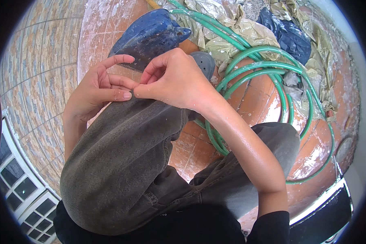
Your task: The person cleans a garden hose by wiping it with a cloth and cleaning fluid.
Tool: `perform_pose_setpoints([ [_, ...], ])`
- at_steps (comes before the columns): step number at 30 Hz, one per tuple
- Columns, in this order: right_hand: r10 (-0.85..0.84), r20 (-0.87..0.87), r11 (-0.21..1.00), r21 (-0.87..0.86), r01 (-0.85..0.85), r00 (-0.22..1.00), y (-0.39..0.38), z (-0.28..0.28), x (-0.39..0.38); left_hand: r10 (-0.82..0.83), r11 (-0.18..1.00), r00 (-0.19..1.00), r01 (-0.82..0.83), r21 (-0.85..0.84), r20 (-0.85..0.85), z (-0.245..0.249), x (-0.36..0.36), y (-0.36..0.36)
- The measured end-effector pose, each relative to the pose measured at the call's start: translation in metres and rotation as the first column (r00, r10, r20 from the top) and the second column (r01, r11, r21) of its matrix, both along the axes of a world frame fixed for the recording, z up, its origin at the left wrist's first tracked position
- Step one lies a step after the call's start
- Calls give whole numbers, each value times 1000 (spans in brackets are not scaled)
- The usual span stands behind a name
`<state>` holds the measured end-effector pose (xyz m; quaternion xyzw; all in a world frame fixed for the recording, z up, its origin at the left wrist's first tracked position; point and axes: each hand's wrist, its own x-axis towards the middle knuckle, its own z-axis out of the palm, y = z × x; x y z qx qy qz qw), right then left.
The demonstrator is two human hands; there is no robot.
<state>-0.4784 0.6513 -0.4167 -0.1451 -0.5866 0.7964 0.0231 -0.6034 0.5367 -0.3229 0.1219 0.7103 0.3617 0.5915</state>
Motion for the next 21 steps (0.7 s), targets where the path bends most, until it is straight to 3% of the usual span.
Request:
perform_pose_setpoints([
  [16,-30,-4,999,42,30,1000,3,-2,4,23,1000,1000,-23,4,0,-1,4,4],
  [18,29,29,991,-132,-25,999,3,-4,5,14,1000,1000,-14,2,-15,0,5,5],
  [19,28,31,991,-133,-23,999,2,-3,5,7,1000,1000,-7,0,-29,1,6,6],
  [21,61,118,927,-375,-12,991,-2,-1,5,-5,1000,1000,5,-10,-31,0,8,6],
])
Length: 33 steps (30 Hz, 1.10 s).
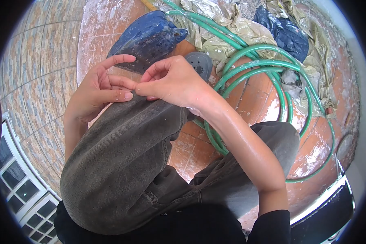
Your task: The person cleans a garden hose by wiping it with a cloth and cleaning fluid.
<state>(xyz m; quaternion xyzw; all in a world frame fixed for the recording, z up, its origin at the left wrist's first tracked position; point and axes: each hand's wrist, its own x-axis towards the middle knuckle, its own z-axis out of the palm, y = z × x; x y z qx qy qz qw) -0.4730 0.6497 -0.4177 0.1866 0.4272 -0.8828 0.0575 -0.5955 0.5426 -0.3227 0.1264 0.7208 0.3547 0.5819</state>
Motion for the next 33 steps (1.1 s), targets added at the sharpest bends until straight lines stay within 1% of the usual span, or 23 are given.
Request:
perform_pose_setpoints([
  [3,34,37,999,-34,-33,999,2,6,1,-13,1000,1000,13,5,-17,1,3,1],
  [4,32,37,999,-33,-31,999,1,6,2,-15,1000,1000,15,14,-27,1,3,0],
  [6,1,20,996,-91,1,1000,1,5,4,-8,1000,1000,9,22,-28,1,4,-1],
  [10,1,39,996,-84,2,999,-3,6,4,-17,999,999,18,30,-45,3,6,-1],
  [12,-9,48,999,-44,12,999,-6,5,2,-17,999,999,19,27,-49,2,6,-2],
  [19,-21,43,997,-67,24,999,-8,6,3,-3,999,999,5,40,-40,2,6,-5],
  [21,-17,41,999,-29,18,999,-8,7,2,-7,999,999,8,37,-40,2,5,-5],
  [24,-20,38,998,-59,22,999,-8,7,2,-5,999,999,7,36,-39,1,5,-5],
  [31,-11,20,999,-29,12,1000,-8,7,1,-15,999,999,16,40,-35,1,3,-6],
  [33,-20,32,997,-74,22,999,-6,6,1,-13,999,999,15,44,-33,1,2,-6],
])
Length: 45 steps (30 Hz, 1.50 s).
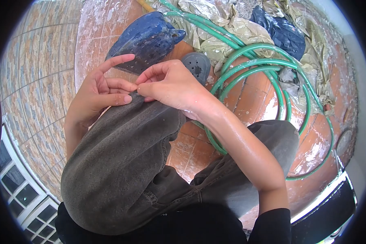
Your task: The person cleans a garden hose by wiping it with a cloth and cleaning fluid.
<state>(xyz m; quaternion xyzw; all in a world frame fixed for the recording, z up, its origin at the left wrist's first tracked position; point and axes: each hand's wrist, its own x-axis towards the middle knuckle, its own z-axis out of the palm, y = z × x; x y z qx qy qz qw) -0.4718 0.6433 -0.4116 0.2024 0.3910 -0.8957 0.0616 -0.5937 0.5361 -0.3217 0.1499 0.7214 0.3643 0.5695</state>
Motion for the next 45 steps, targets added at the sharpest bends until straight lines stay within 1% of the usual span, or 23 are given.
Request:
perform_pose_setpoints([
  [9,123,-118,992,31,-120,985,29,-16,8,-12,1000,999,13,-14,53,-6,-4,1],
  [11,101,-14,923,375,-88,995,67,-27,21,-21,999,998,22,-26,59,-9,-7,1],
  [13,-137,111,782,623,39,984,112,-57,45,-54,998,998,55,-14,7,-13,-9,1],
  [17,-576,208,713,601,361,790,188,-93,115,-267,957,961,255,-137,-77,-9,-10,9],
  [18,-601,220,693,622,364,768,201,-103,134,-340,932,939,329,-152,-53,-11,-11,11],
  [21,-736,308,583,742,331,603,229,-134,194,-449,889,894,447,-104,5,-27,-12,20],
  [24,-785,422,562,793,236,453,225,-160,215,-479,868,870,450,-209,-115,-45,-16,27],
  [25,-776,484,596,772,220,404,221,-164,212,-572,817,774,509,-270,-270,-57,-19,24],
  [26,-768,477,617,731,293,427,215,-172,210,-647,762,643,550,-342,-410,-62,-21,25],
  [28,-695,537,669,727,156,478,217,-201,211,-639,769,649,552,-323,-413,-64,-21,32],
  [29,-706,541,627,777,48,458,214,-211,211,-619,785,671,538,-307,-409,-64,-21,36],
  [30,-752,442,466,881,-80,489,217,-240,217,-583,812,721,531,-242,-375,-64,-24,37],
  [31,-781,375,335,927,-172,500,209,-225,212,-601,799,708,552,-241,-371,-62,-21,44],
  [33,-773,350,334,934,-130,530,199,-212,205,-544,838,738,500,-217,-399,-43,-12,58],
  [35,-739,191,142,982,-128,646,199,-219,199,-599,794,675,568,-216,-431,-19,0,76],
  [36,-738,192,151,981,-120,647,199,-220,198,-651,738,590,641,-213,-478,-4,9,86],
  [37,-739,227,239,969,-68,635,200,-222,197,-691,673,497,708,-216,-524,10,18,97],
  [38,-737,260,322,947,-14,624,200,-222,196,-694,671,490,706,-226,-527,23,27,108],
  [39,-735,260,330,944,-4,626,198,-220,194,-746,564,365,791,-236,-557,34,35,119],
  [41,-786,262,562,681,470,561,199,-198,183,-793,363,149,894,-262,-590,42,50,143],
  [42,-819,194,551,527,647,540,197,-184,176,-803,276,64,921,-274,-593,41,57,158],
  [44,-783,118,595,427,681,611,193,-154,159,-609,128,-151,950,-285,-779,18,65,185],
  [45,-742,37,641,331,692,669,189,-144,150,-608,114,-138,960,-257,-782,5,72,201],
])
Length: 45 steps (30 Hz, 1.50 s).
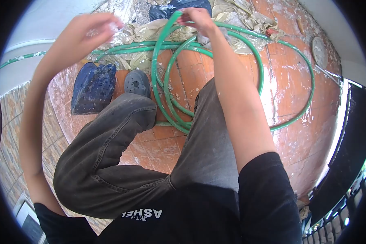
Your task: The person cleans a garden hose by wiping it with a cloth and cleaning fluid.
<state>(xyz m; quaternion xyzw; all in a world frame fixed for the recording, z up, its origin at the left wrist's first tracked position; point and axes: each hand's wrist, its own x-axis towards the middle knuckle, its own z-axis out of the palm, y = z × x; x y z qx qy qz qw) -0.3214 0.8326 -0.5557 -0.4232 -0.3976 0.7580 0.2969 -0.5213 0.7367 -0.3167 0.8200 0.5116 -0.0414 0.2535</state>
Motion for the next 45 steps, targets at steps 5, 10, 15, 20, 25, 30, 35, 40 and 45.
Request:
perform_pose_setpoints([
  [5,94,-249,988,-94,-120,964,-28,16,-36,325,867,915,-389,313,238,-117,15,66],
  [10,32,-245,999,9,-31,969,-43,27,-50,743,668,543,-574,-473,391,-174,46,52],
  [15,-11,-198,992,122,35,980,-43,15,-43,924,377,209,-343,-860,321,-171,41,56],
  [20,-142,-164,989,18,147,976,-45,24,-47,971,217,128,-103,-971,204,-200,25,64],
  [25,-409,-144,905,-187,381,901,-42,18,-58,969,157,-185,-62,-986,166,-196,54,54],
  [30,-459,-380,827,-512,231,803,-32,6,-63,965,218,-124,-99,-971,230,-181,55,49],
  [35,-626,-139,775,-221,592,768,-26,-19,-80,909,411,101,-387,-825,405,-201,62,46],
  [40,-626,136,775,219,593,768,-20,-59,-76,876,430,401,-399,-810,268,-192,64,41],
  [45,-764,-62,622,-334,708,642,-15,-44,-72,787,518,490,-191,-834,376,-179,60,30],
])
